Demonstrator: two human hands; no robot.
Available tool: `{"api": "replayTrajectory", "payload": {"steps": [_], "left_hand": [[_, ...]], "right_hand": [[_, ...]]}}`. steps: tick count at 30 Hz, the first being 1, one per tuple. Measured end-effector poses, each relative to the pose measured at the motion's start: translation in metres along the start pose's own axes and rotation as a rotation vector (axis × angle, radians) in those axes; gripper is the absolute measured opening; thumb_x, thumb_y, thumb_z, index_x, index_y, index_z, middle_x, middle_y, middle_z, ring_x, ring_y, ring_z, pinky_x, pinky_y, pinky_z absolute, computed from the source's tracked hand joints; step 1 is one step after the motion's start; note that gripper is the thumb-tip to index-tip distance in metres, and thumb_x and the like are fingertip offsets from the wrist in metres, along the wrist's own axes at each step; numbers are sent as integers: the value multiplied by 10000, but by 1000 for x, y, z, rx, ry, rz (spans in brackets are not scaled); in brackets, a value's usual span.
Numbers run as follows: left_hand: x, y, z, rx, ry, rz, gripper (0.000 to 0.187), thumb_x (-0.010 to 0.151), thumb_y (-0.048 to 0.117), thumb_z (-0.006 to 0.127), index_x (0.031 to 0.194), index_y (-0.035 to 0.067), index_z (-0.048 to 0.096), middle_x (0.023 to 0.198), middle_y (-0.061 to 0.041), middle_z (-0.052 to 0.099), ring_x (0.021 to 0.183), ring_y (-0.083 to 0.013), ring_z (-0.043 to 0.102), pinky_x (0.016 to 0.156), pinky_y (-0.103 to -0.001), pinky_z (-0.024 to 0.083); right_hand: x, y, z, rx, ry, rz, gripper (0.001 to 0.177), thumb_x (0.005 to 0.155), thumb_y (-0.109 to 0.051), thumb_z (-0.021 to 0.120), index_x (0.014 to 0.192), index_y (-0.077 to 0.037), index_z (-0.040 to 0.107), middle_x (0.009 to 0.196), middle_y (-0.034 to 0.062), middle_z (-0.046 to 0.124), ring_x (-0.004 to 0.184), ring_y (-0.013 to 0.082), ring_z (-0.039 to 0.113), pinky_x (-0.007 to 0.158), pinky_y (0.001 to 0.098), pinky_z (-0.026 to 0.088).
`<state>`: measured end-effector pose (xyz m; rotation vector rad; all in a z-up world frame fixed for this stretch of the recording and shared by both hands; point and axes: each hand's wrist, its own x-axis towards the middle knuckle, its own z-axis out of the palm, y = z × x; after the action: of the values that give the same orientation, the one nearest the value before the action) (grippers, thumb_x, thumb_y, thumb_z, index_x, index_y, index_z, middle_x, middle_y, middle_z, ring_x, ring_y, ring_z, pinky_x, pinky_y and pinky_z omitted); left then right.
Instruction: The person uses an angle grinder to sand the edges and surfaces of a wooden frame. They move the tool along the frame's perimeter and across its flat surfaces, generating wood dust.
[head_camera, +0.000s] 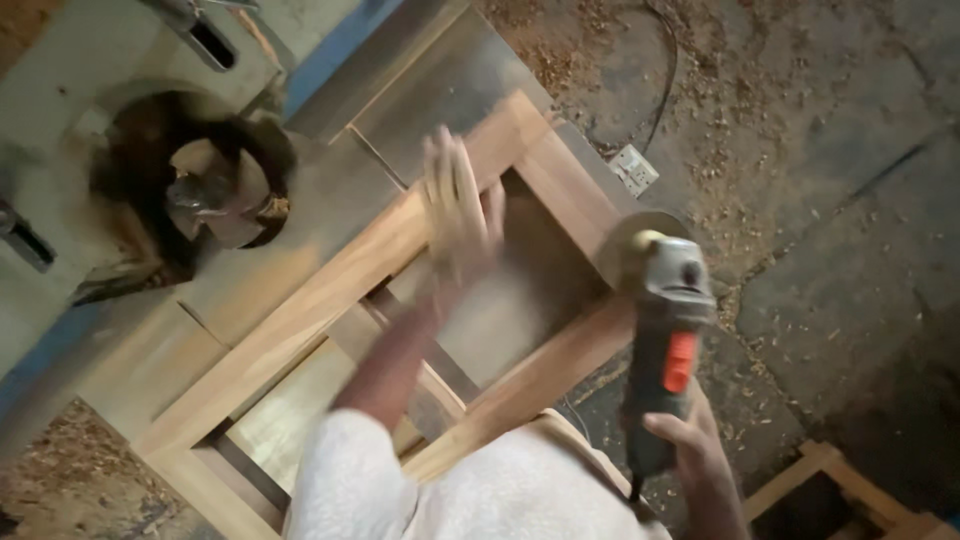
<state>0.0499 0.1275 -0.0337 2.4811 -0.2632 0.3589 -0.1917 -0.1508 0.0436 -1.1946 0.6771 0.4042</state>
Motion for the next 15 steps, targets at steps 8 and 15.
{"api": "replayTrajectory", "payload": {"steps": [8, 15], "left_hand": [[-76, 91, -20, -1248, -442, -667, 625, 927, 305, 779, 1386, -6, 490, 1219, -150, 653, 1086, -226, 663, 955, -351, 556], [1, 58, -6, -1229, -219, -861, 696, 795, 287, 846, 1307, -3, 474, 1102, -91, 662, 949, -183, 679, 831, -326, 591]], "right_hand": [[98, -20, 74, -8, -261, 15, 777, 689, -133, 788, 1380, -1, 457, 1128, 92, 614, 968, 190, 645, 827, 349, 567], [162, -35, 116, 125, -375, 67, 806, 829, -142, 727, 1533, -82, 340, 1201, 115, 601, 1012, 211, 662, 845, 378, 597]]}}
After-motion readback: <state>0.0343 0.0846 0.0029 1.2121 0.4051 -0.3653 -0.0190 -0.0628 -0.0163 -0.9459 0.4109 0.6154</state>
